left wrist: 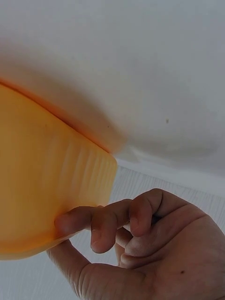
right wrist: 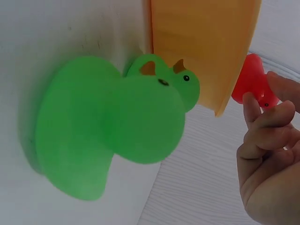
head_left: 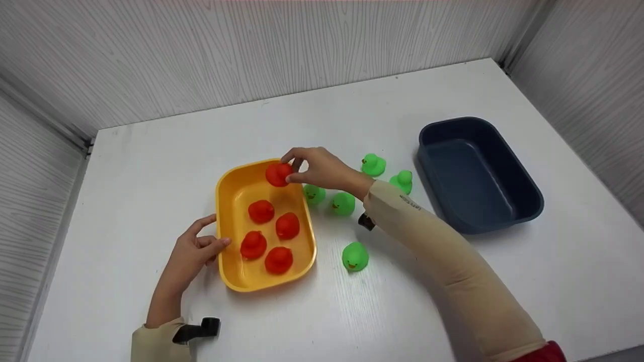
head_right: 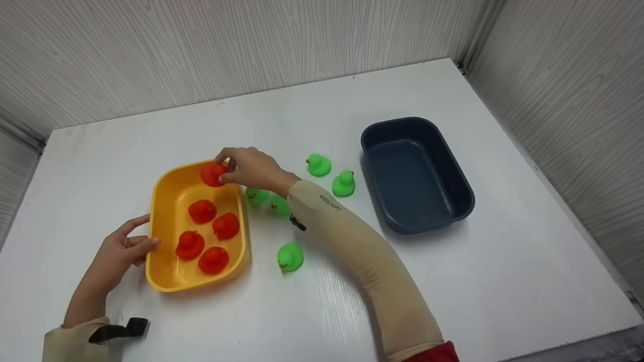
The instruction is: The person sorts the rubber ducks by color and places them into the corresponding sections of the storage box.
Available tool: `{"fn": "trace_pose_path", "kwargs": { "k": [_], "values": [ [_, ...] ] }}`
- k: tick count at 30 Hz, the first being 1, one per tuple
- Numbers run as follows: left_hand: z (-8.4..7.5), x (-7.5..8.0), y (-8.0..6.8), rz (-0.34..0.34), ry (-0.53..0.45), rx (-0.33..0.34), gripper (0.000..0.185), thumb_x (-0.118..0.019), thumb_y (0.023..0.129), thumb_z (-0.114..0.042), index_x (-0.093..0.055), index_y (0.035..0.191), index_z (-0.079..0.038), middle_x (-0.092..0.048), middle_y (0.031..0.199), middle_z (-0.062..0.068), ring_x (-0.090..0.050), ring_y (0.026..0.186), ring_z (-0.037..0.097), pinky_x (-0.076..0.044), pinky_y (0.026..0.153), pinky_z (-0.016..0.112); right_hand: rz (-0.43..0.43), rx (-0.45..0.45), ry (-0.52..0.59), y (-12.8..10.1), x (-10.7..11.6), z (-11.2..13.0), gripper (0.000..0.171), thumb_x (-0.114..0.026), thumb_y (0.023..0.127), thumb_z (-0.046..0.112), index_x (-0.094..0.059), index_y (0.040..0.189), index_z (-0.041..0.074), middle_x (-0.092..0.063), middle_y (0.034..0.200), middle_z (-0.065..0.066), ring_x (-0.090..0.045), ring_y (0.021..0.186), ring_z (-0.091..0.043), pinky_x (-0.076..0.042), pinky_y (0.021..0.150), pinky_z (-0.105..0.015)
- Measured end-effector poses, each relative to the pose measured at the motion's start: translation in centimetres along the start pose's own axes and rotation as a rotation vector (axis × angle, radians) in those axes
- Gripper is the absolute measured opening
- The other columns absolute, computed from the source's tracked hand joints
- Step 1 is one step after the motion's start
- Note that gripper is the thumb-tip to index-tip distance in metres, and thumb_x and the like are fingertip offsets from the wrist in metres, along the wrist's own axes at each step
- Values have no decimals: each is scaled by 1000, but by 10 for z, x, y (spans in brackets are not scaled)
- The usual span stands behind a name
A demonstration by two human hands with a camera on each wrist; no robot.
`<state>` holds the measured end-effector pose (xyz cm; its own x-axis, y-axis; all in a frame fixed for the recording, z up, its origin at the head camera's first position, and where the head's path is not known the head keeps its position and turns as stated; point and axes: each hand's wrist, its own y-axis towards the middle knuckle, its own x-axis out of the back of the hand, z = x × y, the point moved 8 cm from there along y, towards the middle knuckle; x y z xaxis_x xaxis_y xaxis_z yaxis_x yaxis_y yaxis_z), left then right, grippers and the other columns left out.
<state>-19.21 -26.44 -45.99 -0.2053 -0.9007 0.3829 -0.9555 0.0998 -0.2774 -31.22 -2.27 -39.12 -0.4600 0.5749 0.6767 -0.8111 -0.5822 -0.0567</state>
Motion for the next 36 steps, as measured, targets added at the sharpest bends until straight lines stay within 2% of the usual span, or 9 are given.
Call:
{"fn": "trace_pose_path", "kwargs": {
  "k": [3, 7, 13, 18, 24, 31, 36],
  "values": [
    [0, 0, 0, 1, -8, -6, 66, -66, 92, -24, -33, 147, -11, -53, 65, -5, -41, 55, 10, -38, 55, 24, 9, 6, -39, 1, -6, 2, 37, -69, 90, 26, -62, 124, 14, -67, 106, -6, -58, 99, -21, -50, 88, -30],
    [1, -1, 0, 6, -10, -3, 66, -66, 92, -25, -32, 147, -11, -52, 65, -5, -42, 55, 10, -38, 56, 25, 28, -4, -84, 4, -13, 1, 36, -69, 89, 27, -63, 122, 15, -68, 104, -4, -58, 95, -19, -51, 84, -28],
    [1, -1, -1, 3, -11, -2, 66, -66, 92, -25, -33, 147, -11, -53, 65, -5, -42, 55, 10, -38, 56, 24, 74, -86, -115, 10, -22, -5, 37, -69, 89, 28, -63, 124, 18, -67, 110, -2, -59, 96, -16, -52, 84, -25],
    [2, 0, -1, 4, 12, 8, 67, -66, 92, -28, -31, 148, -12, -54, 66, -6, -43, 57, 10, -39, 57, 24, 106, -121, -150, 14, -28, -8, 39, -69, 90, 29, -61, 127, 20, -66, 116, -1, -60, 96, -16, -54, 79, -23],
    [3, 0, 0, 7, 21, 24, 68, -66, 92, -29, -32, 148, -13, -52, 66, -5, -43, 57, 11, -39, 58, 25, 146, -116, -226, 17, -35, -9, 40, -68, 90, 32, -61, 128, 20, -67, 113, -1, -59, 92, -17, -54, 72, -24],
    [2, 0, -1, -1, 3, 8, 66, -66, 92, -27, -33, 147, -13, -51, 65, -4, -43, 57, 12, -38, 57, 25, 192, -108, -358, 18, -43, -8, 37, -65, 92, 33, -62, 126, 22, -67, 109, 0, -57, 96, -17, -50, 86, -31],
    [1, -1, -2, 0, -1, -2, 66, -66, 92, -26, -33, 147, -12, -50, 64, -4, -42, 56, 13, -37, 56, 26, 212, -130, -372, 19, -46, -9, 39, -65, 92, 33, -60, 129, 22, -67, 110, 0, -57, 96, -16, -51, 88, -31]
  ]
}}
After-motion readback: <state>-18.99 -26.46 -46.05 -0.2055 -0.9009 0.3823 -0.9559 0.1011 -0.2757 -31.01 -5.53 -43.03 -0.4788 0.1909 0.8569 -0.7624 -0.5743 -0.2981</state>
